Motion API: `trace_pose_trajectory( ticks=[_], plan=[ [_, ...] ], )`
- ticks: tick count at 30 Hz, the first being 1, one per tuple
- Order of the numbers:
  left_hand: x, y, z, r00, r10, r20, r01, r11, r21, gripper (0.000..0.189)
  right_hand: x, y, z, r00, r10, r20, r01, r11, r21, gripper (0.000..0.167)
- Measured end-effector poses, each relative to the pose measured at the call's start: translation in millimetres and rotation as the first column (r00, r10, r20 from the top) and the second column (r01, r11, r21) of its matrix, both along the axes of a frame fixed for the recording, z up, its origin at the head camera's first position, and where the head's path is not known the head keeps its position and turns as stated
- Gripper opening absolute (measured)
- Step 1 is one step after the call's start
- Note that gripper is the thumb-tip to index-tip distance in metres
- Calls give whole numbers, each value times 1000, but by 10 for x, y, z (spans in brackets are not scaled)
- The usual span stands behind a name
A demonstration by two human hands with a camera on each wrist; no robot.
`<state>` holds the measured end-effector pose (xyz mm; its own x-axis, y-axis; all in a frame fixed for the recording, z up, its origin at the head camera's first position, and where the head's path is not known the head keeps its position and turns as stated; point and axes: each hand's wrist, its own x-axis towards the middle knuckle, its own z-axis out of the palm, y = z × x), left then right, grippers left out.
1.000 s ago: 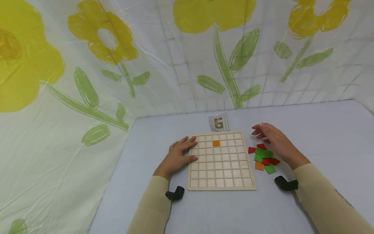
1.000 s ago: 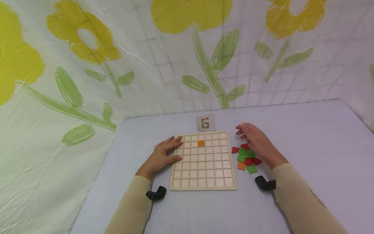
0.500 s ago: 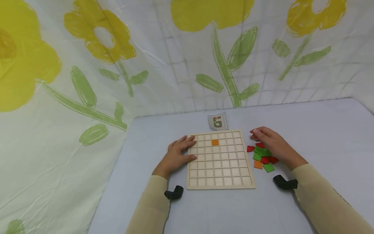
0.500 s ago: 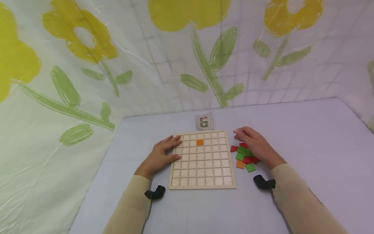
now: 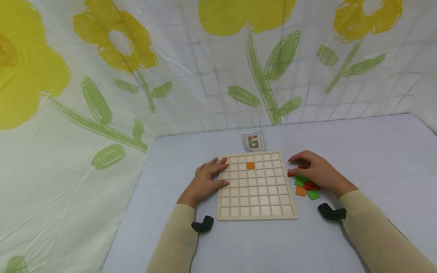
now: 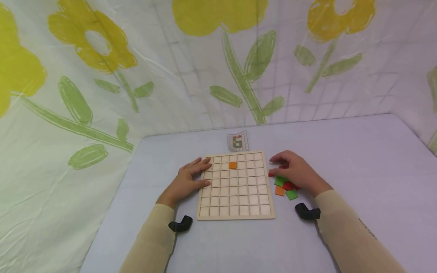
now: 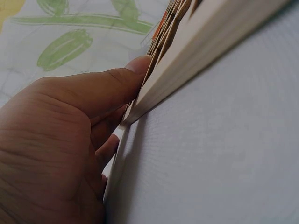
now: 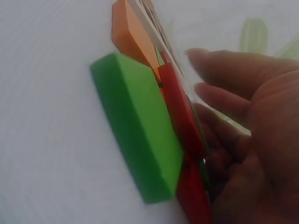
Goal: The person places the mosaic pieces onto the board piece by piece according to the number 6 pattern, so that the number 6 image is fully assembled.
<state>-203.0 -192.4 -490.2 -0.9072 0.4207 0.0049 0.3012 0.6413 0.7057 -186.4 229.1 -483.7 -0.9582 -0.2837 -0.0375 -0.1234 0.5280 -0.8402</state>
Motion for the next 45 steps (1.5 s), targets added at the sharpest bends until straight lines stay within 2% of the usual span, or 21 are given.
trace_pose_trajectory(
  ticks=[7,15,24,34,41,45],
  plan=[
    [2,5,3,1000,-1,-3,1,1000,2,67,-14,-25,-17,996,67,-64,-62,995,80,35],
    [5,8,15,1000,-3,-7,3,1000,-13,67,-22,-41,-13,994,72,-78,-64,993,100,17],
    [6,4,22,1000,-4,-1,4,1000,-8,67,-16,-45,-15,995,51,-89,-42,994,103,20],
    [3,8,18,1000,-9,-2,9,1000,-10,67,10,-50,21,999,18,-29,-15,996,92,21],
    [8,-3,2,1000,-11,-3,11,998,54,66,13,-64,46,1000,7,-25,-5,997,83,14],
    [8,0,4,1000,-8,-2,8,999,54,65,13,-68,57,1000,-7,-31,9,997,77,17]
  ],
)
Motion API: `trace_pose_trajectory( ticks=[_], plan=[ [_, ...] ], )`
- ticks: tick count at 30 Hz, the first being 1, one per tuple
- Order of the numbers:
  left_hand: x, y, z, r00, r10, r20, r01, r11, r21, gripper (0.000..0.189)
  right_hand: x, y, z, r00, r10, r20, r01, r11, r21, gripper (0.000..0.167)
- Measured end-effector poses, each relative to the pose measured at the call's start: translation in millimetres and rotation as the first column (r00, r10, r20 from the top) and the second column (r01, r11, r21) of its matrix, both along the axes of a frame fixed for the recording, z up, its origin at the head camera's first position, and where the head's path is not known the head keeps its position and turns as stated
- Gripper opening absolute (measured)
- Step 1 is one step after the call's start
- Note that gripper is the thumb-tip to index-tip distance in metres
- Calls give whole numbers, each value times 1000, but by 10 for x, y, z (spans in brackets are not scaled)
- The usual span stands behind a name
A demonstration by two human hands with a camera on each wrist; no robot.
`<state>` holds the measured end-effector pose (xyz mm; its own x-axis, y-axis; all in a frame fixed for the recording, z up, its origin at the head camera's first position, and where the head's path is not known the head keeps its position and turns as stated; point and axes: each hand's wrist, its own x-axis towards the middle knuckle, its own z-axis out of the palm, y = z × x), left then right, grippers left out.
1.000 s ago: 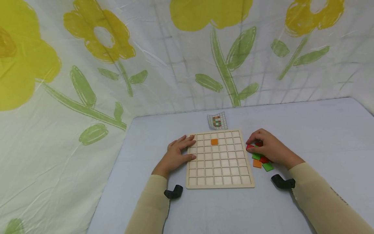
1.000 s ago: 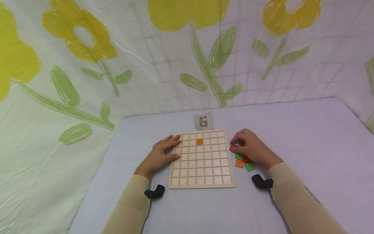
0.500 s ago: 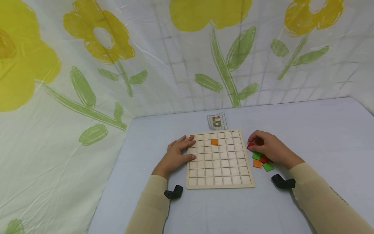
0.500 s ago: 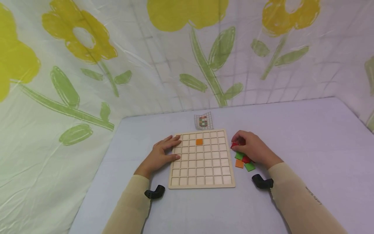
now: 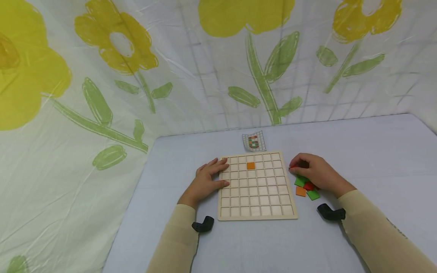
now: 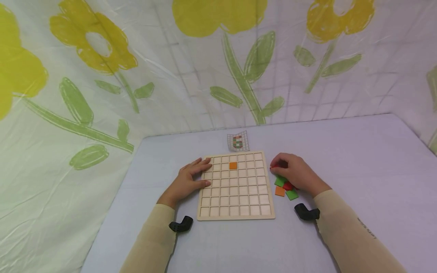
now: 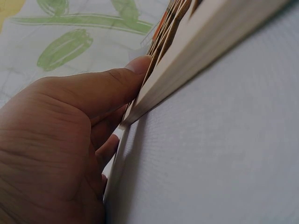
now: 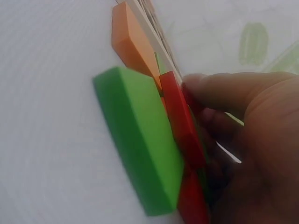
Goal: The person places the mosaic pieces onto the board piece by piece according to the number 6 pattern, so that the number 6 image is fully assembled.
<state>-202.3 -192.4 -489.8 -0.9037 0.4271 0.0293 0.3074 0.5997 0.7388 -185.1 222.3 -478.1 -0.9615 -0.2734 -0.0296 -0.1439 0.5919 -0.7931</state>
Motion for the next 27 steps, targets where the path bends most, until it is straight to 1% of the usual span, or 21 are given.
trace_pose_trajectory(
  ticks=[5,7,9,15,22,27],
  plan=[
    [1,10,18,1000,3,2,-3,1000,-15,66,-2,14,10,1000,-11,3,11,1000,1,30],
    [5,12,24,1000,3,3,-3,1000,-17,66,-2,23,10,1000,-9,2,9,1000,-1,32],
    [8,13,26,1000,4,3,-4,1000,-21,66,0,26,13,1000,-10,1,10,1000,1,31],
    [9,13,17,1000,12,8,-11,1000,-21,66,-7,14,18,1000,-27,8,27,1000,-10,21],
    [5,9,9,1000,14,13,-14,1000,-10,66,7,-3,51,999,-39,-35,37,998,-41,22],
    [0,4,1,1000,14,11,-13,1000,-11,66,13,-20,78,998,-58,-30,57,997,-51,23]
  ],
)
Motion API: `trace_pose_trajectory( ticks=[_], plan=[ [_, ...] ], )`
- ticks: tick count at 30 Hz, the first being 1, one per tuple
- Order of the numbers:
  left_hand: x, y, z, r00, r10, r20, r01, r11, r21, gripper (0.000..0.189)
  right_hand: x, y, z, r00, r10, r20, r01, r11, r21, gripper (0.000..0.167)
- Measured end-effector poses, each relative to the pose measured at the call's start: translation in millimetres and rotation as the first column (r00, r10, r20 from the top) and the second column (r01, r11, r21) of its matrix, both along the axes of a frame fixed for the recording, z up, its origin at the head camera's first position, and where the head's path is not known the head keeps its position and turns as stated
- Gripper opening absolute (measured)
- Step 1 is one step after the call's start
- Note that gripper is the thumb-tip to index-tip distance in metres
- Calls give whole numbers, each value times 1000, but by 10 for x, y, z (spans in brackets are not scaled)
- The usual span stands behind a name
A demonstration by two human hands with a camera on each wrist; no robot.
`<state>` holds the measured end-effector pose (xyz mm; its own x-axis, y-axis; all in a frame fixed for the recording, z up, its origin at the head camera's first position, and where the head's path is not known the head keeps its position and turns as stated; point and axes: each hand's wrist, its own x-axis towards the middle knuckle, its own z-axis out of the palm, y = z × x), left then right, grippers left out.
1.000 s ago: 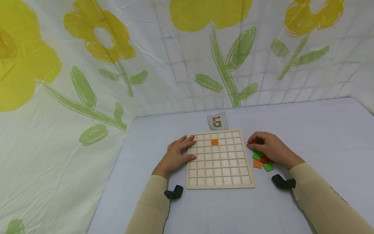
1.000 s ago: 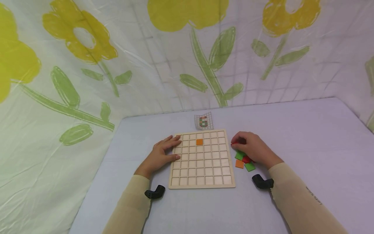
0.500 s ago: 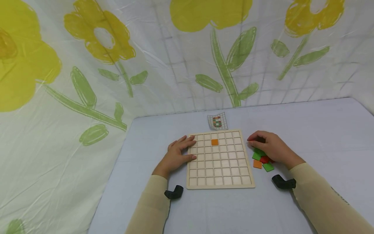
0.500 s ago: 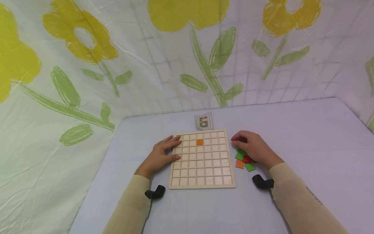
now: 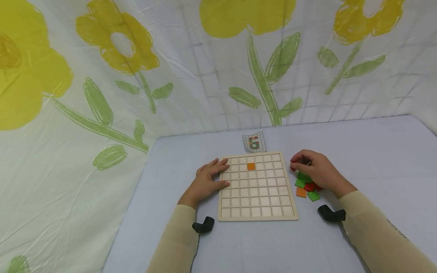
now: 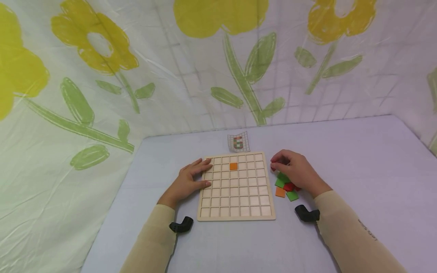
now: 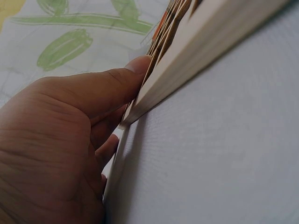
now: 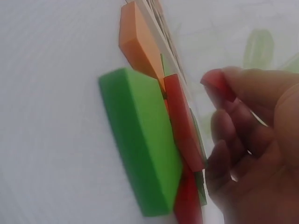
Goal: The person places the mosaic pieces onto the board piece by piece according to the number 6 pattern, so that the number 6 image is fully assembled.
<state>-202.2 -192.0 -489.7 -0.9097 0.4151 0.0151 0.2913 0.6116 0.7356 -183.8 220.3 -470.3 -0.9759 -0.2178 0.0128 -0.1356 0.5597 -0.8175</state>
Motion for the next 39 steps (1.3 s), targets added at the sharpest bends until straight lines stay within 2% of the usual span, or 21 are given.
trace_pose_trajectory(
  ticks=[9,26,32,39],
  plan=[
    [5,-3,15,1000,-7,-8,7,1000,-7,66,-3,-13,18,1000,7,6,-7,999,-31,19],
    [12,7,9,1000,10,5,-10,1000,-4,66,18,-31,41,1000,0,9,1,997,-78,22],
    [10,8,15,1000,6,4,-6,1000,-4,66,25,-49,52,1000,14,-4,-15,998,-56,26],
    [3,0,1,1000,8,4,-8,1000,-4,66,36,-79,75,1000,16,-9,-16,998,-58,22]
  ],
)
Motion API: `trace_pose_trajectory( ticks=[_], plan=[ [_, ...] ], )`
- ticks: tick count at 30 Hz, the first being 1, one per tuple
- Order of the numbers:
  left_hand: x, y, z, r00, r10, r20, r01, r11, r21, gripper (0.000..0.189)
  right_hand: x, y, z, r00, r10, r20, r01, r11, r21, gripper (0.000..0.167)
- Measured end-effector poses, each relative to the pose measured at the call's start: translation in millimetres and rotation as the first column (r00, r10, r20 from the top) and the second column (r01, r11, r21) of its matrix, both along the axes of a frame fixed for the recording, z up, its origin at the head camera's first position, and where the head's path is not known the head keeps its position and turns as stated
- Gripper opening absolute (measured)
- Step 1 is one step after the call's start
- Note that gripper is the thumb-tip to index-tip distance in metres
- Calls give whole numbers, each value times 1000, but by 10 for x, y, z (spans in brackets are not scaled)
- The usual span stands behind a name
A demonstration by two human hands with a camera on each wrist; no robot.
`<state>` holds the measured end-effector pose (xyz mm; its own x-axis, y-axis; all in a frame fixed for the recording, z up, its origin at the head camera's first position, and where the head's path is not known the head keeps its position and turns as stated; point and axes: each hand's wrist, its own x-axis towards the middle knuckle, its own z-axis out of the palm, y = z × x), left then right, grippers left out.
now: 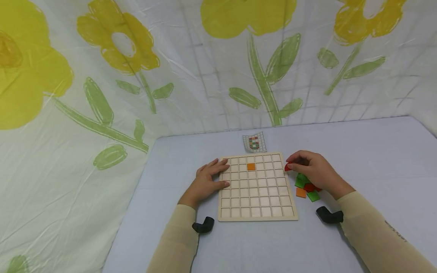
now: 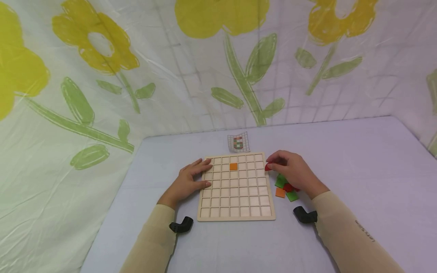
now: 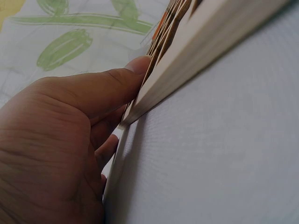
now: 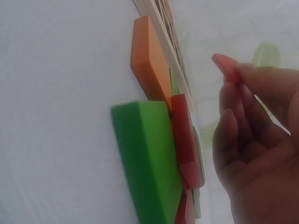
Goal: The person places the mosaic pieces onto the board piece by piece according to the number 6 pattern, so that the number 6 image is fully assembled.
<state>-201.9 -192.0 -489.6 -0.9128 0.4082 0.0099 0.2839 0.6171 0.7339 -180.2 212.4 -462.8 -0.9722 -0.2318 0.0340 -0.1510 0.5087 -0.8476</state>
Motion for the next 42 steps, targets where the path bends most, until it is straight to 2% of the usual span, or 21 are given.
trace_pose_trajectory(
  ticks=[22,33,42],
  plan=[
    [4,-19,10,1000,2,8,-2,1000,1,67,48,-239,83,999,45,-1,-45,998,-50,15],
    [4,-2,22,1000,2,0,-2,1000,5,66,99,-397,160,993,116,-2,-115,986,-120,13],
    [10,10,26,1000,1,2,-1,1000,7,66,40,-507,197,989,143,-36,-146,984,-98,13]
  ],
)
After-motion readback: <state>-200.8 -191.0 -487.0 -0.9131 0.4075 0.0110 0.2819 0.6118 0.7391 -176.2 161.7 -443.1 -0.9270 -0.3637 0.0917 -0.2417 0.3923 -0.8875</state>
